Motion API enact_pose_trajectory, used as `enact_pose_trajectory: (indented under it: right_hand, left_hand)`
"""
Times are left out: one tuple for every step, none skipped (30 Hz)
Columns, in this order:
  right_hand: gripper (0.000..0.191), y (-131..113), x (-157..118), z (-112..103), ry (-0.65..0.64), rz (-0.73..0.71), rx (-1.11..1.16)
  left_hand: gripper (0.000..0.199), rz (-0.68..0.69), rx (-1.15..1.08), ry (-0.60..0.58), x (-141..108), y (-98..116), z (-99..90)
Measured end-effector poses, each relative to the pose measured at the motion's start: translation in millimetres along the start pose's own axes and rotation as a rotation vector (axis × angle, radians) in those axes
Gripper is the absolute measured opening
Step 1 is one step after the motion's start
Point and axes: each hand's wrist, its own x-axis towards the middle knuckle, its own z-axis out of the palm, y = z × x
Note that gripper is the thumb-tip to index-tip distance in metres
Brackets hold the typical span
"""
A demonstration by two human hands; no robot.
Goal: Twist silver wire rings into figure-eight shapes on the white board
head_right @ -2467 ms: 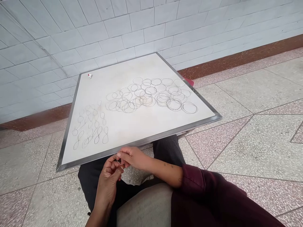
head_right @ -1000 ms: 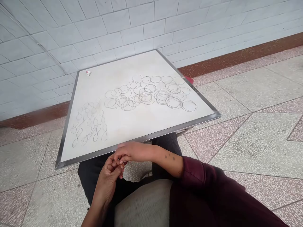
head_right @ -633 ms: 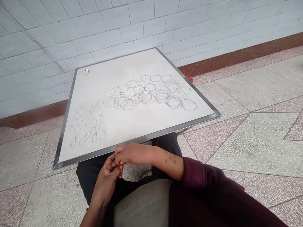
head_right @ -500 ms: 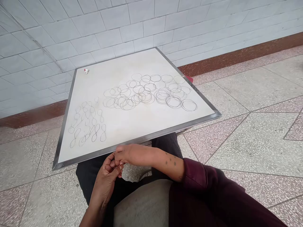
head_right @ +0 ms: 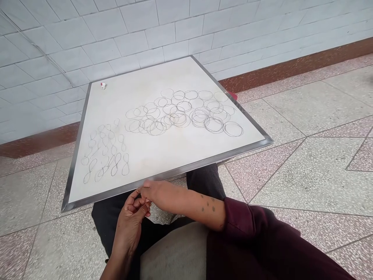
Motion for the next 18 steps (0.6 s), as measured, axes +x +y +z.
enact_pose_trajectory:
  right_hand:
    - [0.010, 1.6, 0.5, 0.7, 0.006, -0.019, -0.063]
    - [0.009, 3.1, 1.1, 1.5, 0.015, -0.028, -0.102]
    - [0.007, 4.5, 1.8, 2.5, 0.024, -0.031, -0.126]
    - [0.006, 5.8, 2.5, 3.6, 0.029, -0.030, -0.136]
    - [0.005, 6.8, 3.1, 4.9, 0.031, -0.023, -0.142]
    - [0.005, 7.6, 3.7, 6.3, 0.033, -0.009, -0.146]
    - [0.005, 8.2, 4.2, 7.5, 0.033, 0.009, -0.154]
    - [0.006, 8.6, 4.6, 8.3, 0.037, 0.028, -0.164]
    - [0.007, 8.9, 5.0, 8.7, 0.040, 0.045, -0.167]
    - [0.007, 9.0, 5.3, 8.4, 0.039, 0.056, -0.155]
    - [0.007, 8.9, 5.7, 7.6, 0.034, 0.060, -0.124]
    - [0.007, 8.6, 6.1, 6.4, 0.025, 0.061, -0.080]
    - [0.009, 8.1, 6.7, 5.1, 0.016, 0.063, -0.033]
    - [0.012, 7.2, 7.3, 3.9, 0.013, 0.074, 0.004]
    - [0.013, 5.9, 8.0, 2.9, 0.019, 0.095, 0.025]
    - [0.014, 4.3, 8.6, 2.1, 0.032, 0.122, 0.035]
    - [0.015, 2.5, 9.3, 1.5, 0.043, 0.148, 0.046]
    - [0.015, 0.8, 9.8, 1.0, 0.048, 0.171, 0.068]
  left_hand:
    - [0.054, 0.001, -0.007, 0.005, 0.5, -1.3, 0.2]
    - [0.053, 0.003, -0.013, 0.010, 0.9, -2.2, 0.7]
    - [0.053, 0.005, -0.016, 0.017, 1.1, -2.9, 1.4]
    - [0.053, 0.010, -0.016, 0.025, 1.2, -3.2, 2.2]
    - [0.054, 0.016, -0.012, 0.035, 1.3, -3.4, 3.1]
    - [0.055, 0.021, -0.002, 0.047, 1.3, -3.6, 3.8]
    - [0.055, 0.024, 0.011, 0.058, 1.4, -3.7, 4.3]
    - [0.055, 0.025, 0.024, 0.065, 1.4, -3.9, 4.6]
    - [0.055, 0.026, 0.034, 0.070, 1.3, -4.2, 4.6]
    - [0.056, 0.029, 0.042, 0.071, 1.3, -4.6, 4.4]
    - [0.057, 0.035, 0.049, 0.067, 1.1, -4.9, 4.0]
    - [0.058, 0.044, 0.058, 0.060, 0.9, -5.3, 3.7]
    - [0.059, 0.054, 0.072, 0.054, 0.5, -5.6, 3.5]
    - [0.060, 0.065, 0.090, 0.053, 0.1, -6.0, 3.5]
    - [0.061, 0.074, 0.109, 0.057, -0.3, -6.4, 3.7]
    - [0.061, 0.082, 0.124, 0.068, -0.7, -6.8, 3.9]
    - [0.061, 0.090, 0.133, 0.081, -1.1, -7.2, 4.2]
    - [0.061, 0.098, 0.138, 0.094, -1.4, -7.7, 4.4]
